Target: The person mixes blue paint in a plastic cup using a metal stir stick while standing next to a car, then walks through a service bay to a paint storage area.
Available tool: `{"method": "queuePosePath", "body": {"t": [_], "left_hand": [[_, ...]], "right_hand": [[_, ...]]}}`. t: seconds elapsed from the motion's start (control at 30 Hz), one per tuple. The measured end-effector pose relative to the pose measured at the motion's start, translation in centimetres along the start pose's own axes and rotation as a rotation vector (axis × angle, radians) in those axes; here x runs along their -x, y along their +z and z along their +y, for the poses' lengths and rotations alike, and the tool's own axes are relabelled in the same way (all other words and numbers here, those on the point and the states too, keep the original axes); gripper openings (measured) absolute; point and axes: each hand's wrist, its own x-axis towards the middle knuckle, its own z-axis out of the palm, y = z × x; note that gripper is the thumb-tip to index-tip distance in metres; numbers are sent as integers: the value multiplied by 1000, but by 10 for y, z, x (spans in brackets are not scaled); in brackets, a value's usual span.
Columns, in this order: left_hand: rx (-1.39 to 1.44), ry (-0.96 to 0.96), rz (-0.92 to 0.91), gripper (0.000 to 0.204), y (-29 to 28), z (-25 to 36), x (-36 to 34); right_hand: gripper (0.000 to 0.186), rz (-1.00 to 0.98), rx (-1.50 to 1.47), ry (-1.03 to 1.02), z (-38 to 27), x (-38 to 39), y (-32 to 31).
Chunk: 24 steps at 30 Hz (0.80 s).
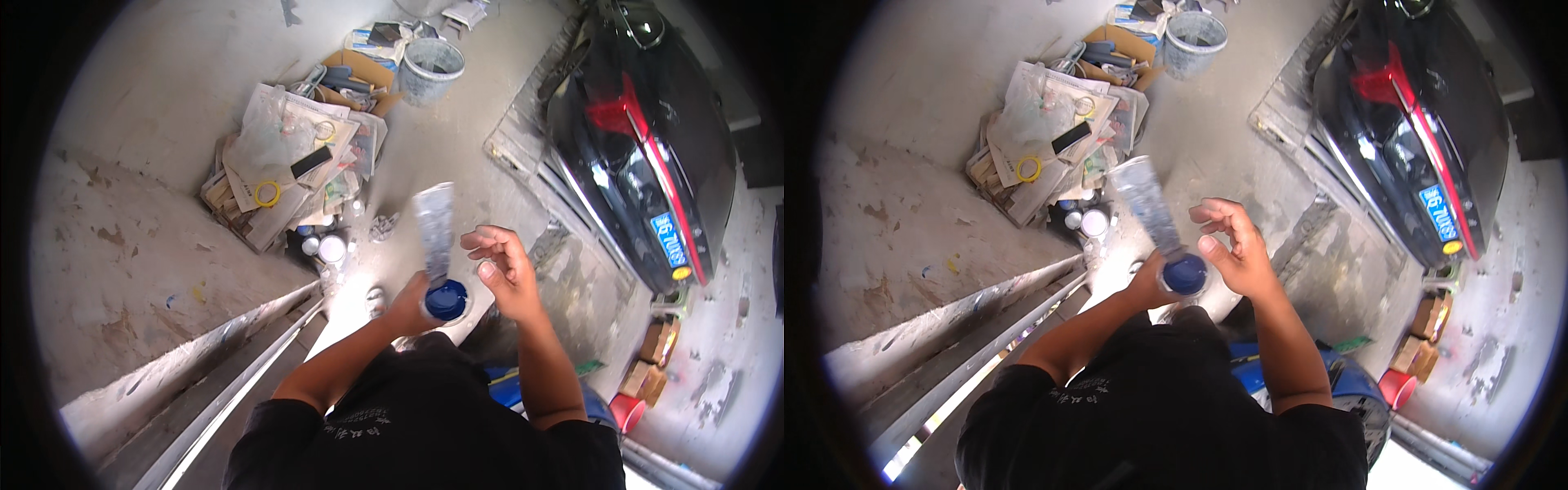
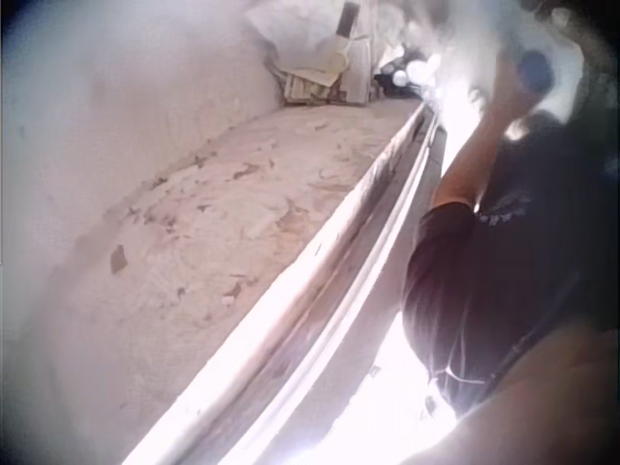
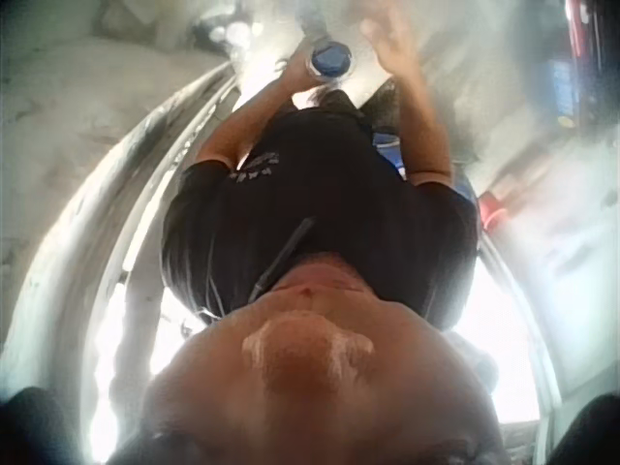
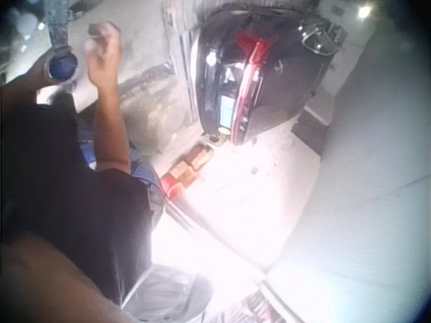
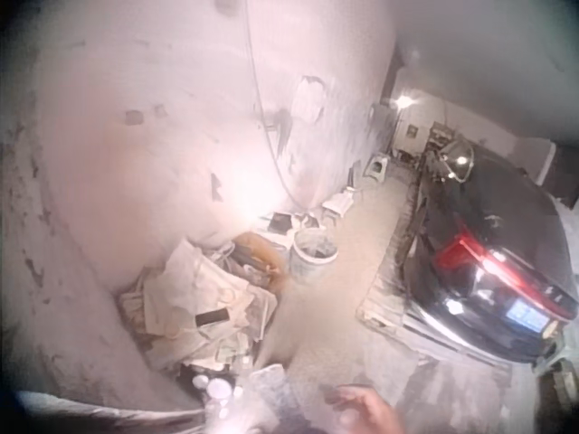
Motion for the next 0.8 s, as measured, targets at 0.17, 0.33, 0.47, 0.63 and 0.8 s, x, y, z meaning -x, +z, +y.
{"method": "queuePosePath", "body": {"t": [0.17, 0.33, 0.47, 0.63, 0.8], "left_hand": [[35, -6, 305, 87, -12, -22, -25], [25, -134, 612, 81, -25, -35, -50], [111, -190, 908, 80, -17, -30, -70], [144, -373, 1178, 80, 26, -15, -93], [335, -328, 1382, 98, 82, -31, -88]], "right_hand": [[24, 43, -80, 343, 96, -42, -42], [17, -145, 107, 626, 248, -57, -85], [25, -553, 153, 798, 300, -70, -109], [46, -960, 725, 490, 350, -110, -148], [31, -883, 901, 595, 426, -148, -168]]}}
